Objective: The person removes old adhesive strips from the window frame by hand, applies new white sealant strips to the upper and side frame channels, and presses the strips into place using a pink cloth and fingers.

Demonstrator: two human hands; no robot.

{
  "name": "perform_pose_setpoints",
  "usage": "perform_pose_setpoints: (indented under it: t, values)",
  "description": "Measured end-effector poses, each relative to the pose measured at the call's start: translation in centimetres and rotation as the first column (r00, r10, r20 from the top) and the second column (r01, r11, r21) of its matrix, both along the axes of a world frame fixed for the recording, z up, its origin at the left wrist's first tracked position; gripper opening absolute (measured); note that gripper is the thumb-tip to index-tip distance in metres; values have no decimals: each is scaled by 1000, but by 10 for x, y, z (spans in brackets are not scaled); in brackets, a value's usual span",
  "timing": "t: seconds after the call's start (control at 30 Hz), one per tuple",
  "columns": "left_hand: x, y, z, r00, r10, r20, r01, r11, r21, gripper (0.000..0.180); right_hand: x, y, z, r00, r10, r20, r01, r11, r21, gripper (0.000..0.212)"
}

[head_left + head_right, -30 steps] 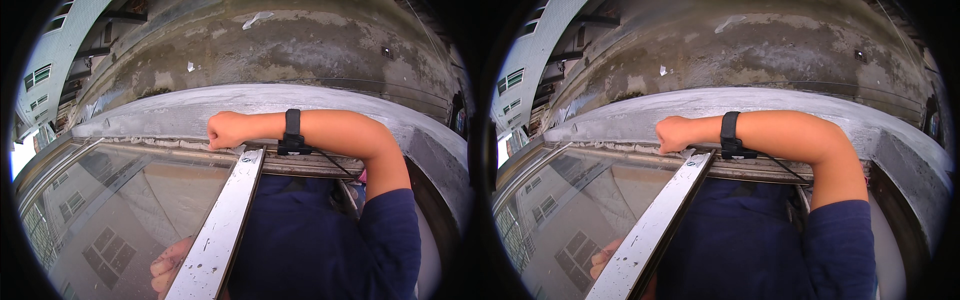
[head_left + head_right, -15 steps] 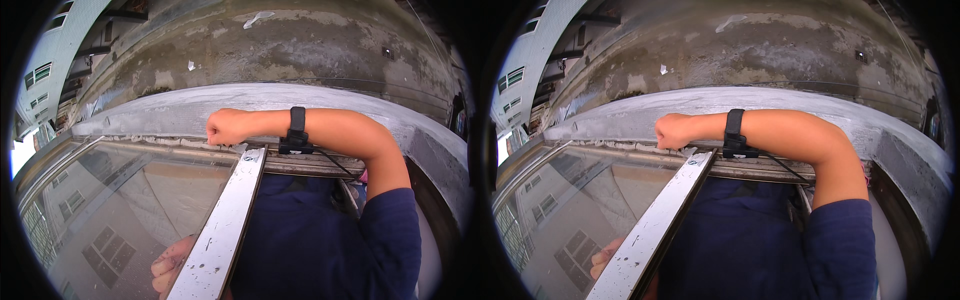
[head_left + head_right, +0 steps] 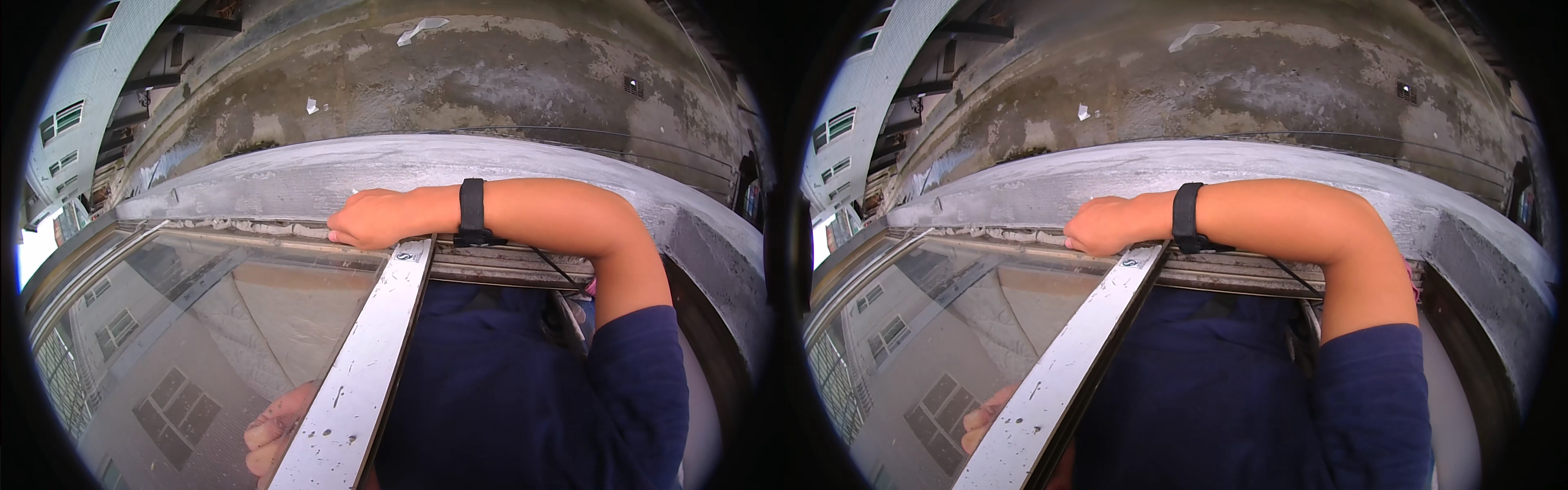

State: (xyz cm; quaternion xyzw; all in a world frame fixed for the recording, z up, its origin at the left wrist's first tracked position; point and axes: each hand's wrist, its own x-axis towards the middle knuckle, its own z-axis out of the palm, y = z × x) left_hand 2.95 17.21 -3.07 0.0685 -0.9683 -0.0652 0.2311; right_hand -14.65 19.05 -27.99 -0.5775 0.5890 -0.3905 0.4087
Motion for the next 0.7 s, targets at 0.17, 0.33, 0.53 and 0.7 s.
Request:
perform_pose_setpoints:
  t: [0.17,0.33,0.53,0.7]
  values:
    - [0,-1,-4,999,-11,-44,11,1000,-5,18,-2,-1,-5,1000,17,19,-16,998,-55,41]
    - [-2,-1,-7,996,-29,-88,27,1000,-15,16,-2,-2,-19,997,-48,53,53,994,-93,41]
    - [-6,-1,-11,992,-41,-122,39,999,-19,14,-5,1,-11,996,-90,-2,90,996,13,42]
    - [-7,-1,-12,989,-48,-141,44,999,-31,12,-4,-3,2,995,-96,-4,96,991,90,57]
